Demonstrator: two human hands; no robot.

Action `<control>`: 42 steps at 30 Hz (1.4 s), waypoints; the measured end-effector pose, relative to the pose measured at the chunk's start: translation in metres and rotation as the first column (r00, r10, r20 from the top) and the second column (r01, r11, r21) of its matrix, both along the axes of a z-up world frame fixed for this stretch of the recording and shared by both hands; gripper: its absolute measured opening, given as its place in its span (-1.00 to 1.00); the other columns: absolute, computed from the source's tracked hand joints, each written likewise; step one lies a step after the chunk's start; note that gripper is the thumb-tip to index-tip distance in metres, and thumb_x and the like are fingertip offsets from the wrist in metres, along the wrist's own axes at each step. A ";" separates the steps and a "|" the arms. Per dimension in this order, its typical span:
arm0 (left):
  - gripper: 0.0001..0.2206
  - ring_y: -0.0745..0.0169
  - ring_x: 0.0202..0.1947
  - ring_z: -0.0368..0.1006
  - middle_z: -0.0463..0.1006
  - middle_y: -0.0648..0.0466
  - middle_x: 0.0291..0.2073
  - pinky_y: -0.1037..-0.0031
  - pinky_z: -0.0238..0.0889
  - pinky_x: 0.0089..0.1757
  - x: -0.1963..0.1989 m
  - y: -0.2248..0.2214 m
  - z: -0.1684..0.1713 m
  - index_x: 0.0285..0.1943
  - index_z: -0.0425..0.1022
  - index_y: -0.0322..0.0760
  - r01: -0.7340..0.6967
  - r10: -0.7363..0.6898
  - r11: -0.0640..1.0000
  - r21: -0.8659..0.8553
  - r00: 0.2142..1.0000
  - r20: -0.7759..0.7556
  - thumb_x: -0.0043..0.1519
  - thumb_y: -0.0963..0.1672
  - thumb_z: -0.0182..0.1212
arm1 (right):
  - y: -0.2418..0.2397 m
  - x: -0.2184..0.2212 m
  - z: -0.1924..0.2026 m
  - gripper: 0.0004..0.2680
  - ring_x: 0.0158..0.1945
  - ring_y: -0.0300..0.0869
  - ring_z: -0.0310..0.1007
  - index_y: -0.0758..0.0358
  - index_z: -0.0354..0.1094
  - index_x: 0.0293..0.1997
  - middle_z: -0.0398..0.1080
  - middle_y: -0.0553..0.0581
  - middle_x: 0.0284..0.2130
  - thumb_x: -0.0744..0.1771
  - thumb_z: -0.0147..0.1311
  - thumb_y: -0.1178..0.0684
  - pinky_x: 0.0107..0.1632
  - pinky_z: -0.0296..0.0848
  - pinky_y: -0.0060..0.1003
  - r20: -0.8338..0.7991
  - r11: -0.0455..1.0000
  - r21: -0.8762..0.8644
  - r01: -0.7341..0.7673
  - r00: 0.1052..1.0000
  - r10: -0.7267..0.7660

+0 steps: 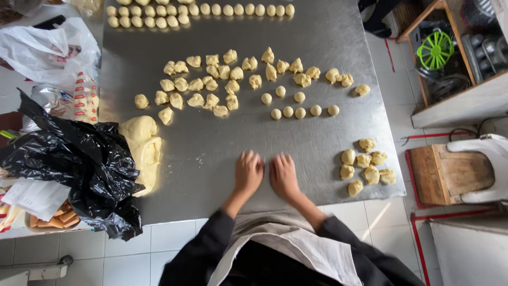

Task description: The person uses their hands to roll small pieces of dough into spheres on a metal table, lining the finished spheres in a row and placing some into a small plastic container.

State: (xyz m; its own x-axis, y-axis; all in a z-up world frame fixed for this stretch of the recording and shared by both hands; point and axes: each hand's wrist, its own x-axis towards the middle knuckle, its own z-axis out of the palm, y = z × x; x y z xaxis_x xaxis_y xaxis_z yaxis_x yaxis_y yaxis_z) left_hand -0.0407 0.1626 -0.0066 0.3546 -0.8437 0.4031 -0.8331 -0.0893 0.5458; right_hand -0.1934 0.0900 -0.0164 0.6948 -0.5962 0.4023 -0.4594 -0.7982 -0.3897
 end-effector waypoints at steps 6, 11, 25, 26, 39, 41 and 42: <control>-0.71 -0.02 -0.38 0.33 0.36 -0.03 -0.47 0.16 0.22 -0.25 0.080 0.017 0.007 -0.50 0.33 -0.26 -0.084 0.083 0.996 -0.005 0.975 0.206 0.23 -0.09 0.28 | -0.060 -0.035 0.019 -0.91 -0.15 0.19 0.26 0.32 0.25 -0.10 0.30 0.35 -0.22 0.37 -0.01 0.15 -0.01 0.25 0.07 -0.009 0.956 -0.043 0.289 0.957 -0.290; -0.71 -0.02 -0.32 0.35 0.39 0.01 -0.43 0.17 0.21 -0.23 0.018 -0.027 0.001 -0.48 0.32 -0.27 -0.140 0.120 0.978 -0.153 0.984 -0.133 0.26 -0.11 0.28 | -0.031 0.024 0.011 -0.92 -0.18 0.18 0.29 0.27 0.23 -0.11 0.33 0.25 -0.29 0.37 0.03 0.15 -0.01 0.26 0.06 0.189 0.969 0.126 0.213 0.954 -0.234; -0.69 -0.03 -0.38 0.35 0.39 0.02 -0.51 0.17 0.21 -0.28 -0.002 -0.010 0.005 -0.51 0.29 -0.23 -0.047 0.043 0.992 -0.113 0.998 -0.039 0.26 -0.09 0.26 | 0.006 0.005 0.026 -0.89 -0.19 0.16 0.25 0.36 0.24 -0.17 0.29 0.29 -0.31 0.29 0.05 0.29 -0.10 0.29 -0.02 0.202 0.975 0.218 0.037 0.976 -0.082; -0.67 0.01 -0.43 0.35 0.38 0.03 -0.56 0.19 0.22 -0.32 -0.003 0.012 0.004 -0.56 0.28 -0.21 0.021 -0.029 0.996 -0.084 0.995 -0.094 0.24 -0.08 0.26 | 0.018 -0.019 0.031 -0.90 -0.19 0.15 0.27 0.31 0.27 -0.19 0.31 0.27 -0.31 0.28 0.06 0.26 -0.11 0.30 -0.03 0.183 0.980 0.194 0.045 0.980 -0.081; -0.77 0.02 -0.42 0.36 0.41 0.02 -0.53 0.24 0.22 -0.32 0.004 0.019 0.005 -0.49 0.32 -0.23 0.062 -0.062 0.998 -0.008 0.992 -0.114 0.19 -0.14 0.25 | 0.020 -0.016 0.004 -0.92 -0.14 0.17 0.31 0.29 0.26 -0.13 0.27 0.29 -0.28 0.35 0.01 0.16 0.01 0.32 0.05 0.088 0.998 0.059 -0.006 0.996 0.001; -0.70 0.03 -0.47 0.37 0.41 0.03 -0.59 0.22 0.22 -0.36 0.038 0.030 0.008 -0.55 0.32 -0.21 0.055 -0.053 0.997 0.050 0.997 -0.051 0.21 -0.10 0.29 | 0.008 -0.045 0.021 -0.93 -0.17 0.16 0.31 0.29 0.28 -0.15 0.30 0.26 -0.31 0.35 0.02 0.15 -0.09 0.31 0.03 0.047 0.989 0.115 0.091 0.994 -0.097; -0.69 0.01 -0.48 0.37 0.41 0.03 -0.60 0.19 0.20 -0.37 0.057 0.023 0.008 -0.57 0.32 -0.22 0.016 -0.021 0.996 0.091 0.998 0.056 0.21 -0.10 0.29 | -0.012 -0.048 0.029 -0.92 -0.20 0.16 0.29 0.30 0.28 -0.17 0.29 0.27 -0.31 0.33 0.03 0.15 -0.11 0.30 0.03 0.020 0.985 0.087 0.150 0.988 -0.152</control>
